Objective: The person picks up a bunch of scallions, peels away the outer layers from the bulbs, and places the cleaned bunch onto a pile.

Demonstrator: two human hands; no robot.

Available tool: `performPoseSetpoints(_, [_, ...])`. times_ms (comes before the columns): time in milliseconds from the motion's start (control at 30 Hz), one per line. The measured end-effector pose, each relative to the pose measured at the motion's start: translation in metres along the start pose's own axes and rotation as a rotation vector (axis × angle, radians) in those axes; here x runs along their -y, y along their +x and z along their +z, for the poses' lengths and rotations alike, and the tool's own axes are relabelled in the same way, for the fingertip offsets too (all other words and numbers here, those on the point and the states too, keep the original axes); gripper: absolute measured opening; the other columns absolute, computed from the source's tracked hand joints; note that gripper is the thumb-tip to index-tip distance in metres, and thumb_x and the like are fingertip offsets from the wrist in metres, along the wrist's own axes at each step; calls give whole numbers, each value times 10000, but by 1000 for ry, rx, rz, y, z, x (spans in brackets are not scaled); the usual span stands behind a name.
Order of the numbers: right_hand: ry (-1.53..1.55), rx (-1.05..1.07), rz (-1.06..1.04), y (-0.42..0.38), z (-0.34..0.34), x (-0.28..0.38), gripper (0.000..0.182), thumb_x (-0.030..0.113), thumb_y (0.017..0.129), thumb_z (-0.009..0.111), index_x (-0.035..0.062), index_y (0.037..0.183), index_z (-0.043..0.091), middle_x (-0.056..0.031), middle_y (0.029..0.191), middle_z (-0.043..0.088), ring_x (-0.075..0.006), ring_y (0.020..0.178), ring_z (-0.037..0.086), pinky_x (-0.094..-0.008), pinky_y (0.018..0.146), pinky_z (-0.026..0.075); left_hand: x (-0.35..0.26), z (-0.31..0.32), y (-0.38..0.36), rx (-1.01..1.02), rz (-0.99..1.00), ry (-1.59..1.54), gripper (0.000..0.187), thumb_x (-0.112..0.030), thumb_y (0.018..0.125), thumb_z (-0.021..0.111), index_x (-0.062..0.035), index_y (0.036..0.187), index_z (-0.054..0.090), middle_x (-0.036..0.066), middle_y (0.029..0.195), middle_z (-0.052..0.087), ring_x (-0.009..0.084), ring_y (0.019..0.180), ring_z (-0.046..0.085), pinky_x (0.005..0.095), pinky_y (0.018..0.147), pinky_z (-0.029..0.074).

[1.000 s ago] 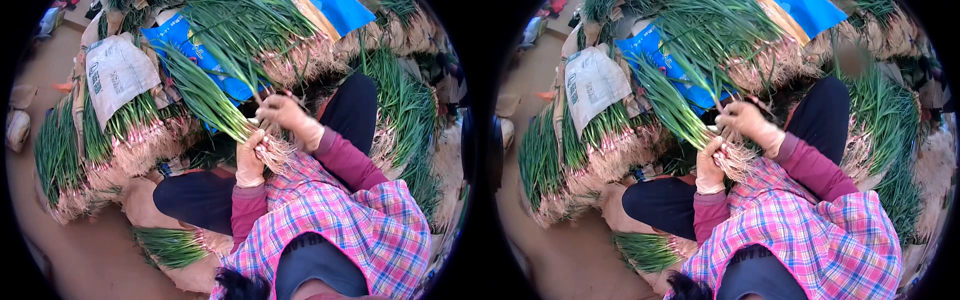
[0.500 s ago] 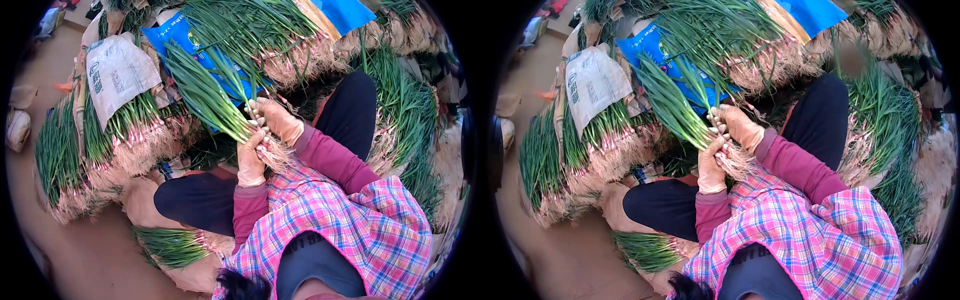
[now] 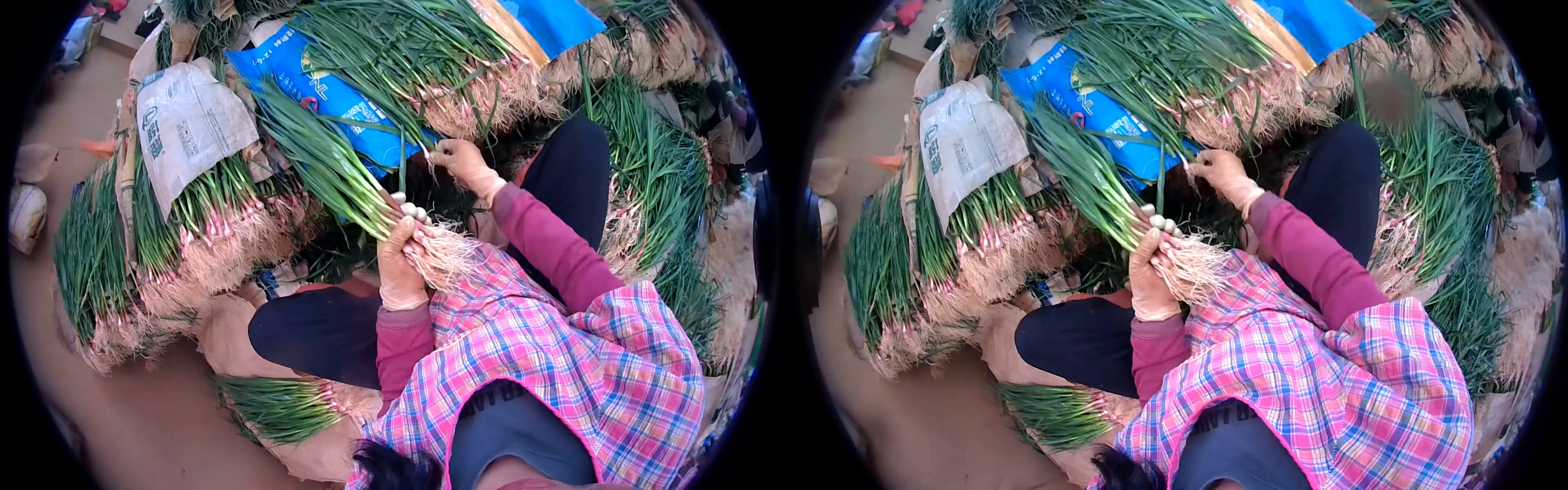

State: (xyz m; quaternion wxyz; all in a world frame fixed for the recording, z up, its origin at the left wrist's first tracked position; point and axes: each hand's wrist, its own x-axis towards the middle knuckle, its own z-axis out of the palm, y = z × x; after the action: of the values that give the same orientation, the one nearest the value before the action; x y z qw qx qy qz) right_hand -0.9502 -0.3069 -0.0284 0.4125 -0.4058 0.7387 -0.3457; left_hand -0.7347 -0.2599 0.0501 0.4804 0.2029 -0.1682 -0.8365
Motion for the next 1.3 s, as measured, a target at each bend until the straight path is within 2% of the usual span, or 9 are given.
performPoseSetpoints(67, [634, 60, -111, -26, -4, 38, 205, 241, 904, 635, 44, 879, 684, 32, 626, 557, -43, 485, 438, -203, 455, 349, -1, 6, -2, -150, -25, -17, 460, -6, 798, 674, -12, 1219, 491, 102, 1090, 584, 239, 1076, 575, 380, 1004, 453])
performPoseSetpoints(200, [745, 514, 101, -75, 3, 73, 176, 185, 912, 621, 16, 905, 669, 9, 682, 606, -59, 531, 502, -202, 510, 415, 4, -2, 0, -102, -93, 67, 491, 25, 812, 623, -26, 1275, 467, 169, 1147, 585, 297, 1070, 602, 467, 1014, 461])
performPoseSetpoints(400, [566, 141, -187, -49, 42, 56, 51, 76, 872, 625, 37, 881, 592, 1, 741, 588, -92, 631, 547, -232, 581, 456, 4, -1, -1, -227, -139, 297, 405, 53, 780, 627, -22, 1167, 531, 111, 1064, 611, 180, 775, 612, 298, 697, 534])
performPoseSetpoints(500, [1161, 130, 305, -33, 38, 50, 128, 196, 903, 589, 70, 877, 588, 2, 698, 549, -109, 625, 551, -245, 593, 470, -7, 9, -7, -66, -39, 78, 377, 27, 784, 627, -41, 1139, 522, 106, 1033, 605, 148, 710, 569, 298, 718, 524])
performPoseSetpoints(633, [-377, -416, -550, -40, 40, 56, 324, 335, 830, 665, 64, 990, 587, -138, 964, 597, -358, 921, 601, -446, 725, 510, -16, 19, -13, 4, 74, -77, 378, 19, 789, 625, -83, 1140, 527, 88, 1106, 557, 183, 926, 539, 335, 821, 484])
performPoseSetpoints(933, [-621, 587, -629, -49, 54, 12, 39, 141, 764, 636, 135, 797, 656, -101, 800, 656, -308, 766, 652, -416, 684, 543, -43, 27, -18, -53, 95, -66, 361, -20, 803, 608, -65, 1147, 509, 112, 1102, 548, 177, 884, 557, 309, 808, 501])
performPoseSetpoints(1067, [-569, -508, -555, 37, -1, 69, 148, 218, 878, 582, 82, 851, 636, -143, 861, 638, -346, 777, 639, -454, 641, 508, -30, 20, -14, -63, 34, -107, 352, 6, 797, 640, -67, 1121, 526, 111, 1103, 570, 182, 916, 574, 305, 805, 517])
performPoseSetpoints(1200, [-874, -342, -326, 103, -3, 68, 221, 294, 817, 644, 78, 850, 677, -162, 847, 681, -328, 762, 673, -424, 689, 530, -28, 21, -13, -71, -2, -79, 354, 4, 799, 645, -68, 1127, 537, 99, 1099, 575, 205, 986, 588, 321, 841, 520])
performPoseSetpoints(1300, [-193, -146, -273, 39, -18, 95, 247, 339, 789, 677, 92, 804, 668, -135, 798, 669, -297, 751, 653, -415, 674, 502, -24, 7, -7, -152, 6, -92, 350, 40, 824, 590, -36, 1161, 536, 130, 1161, 590, 290, 1152, 565, 430, 993, 491])
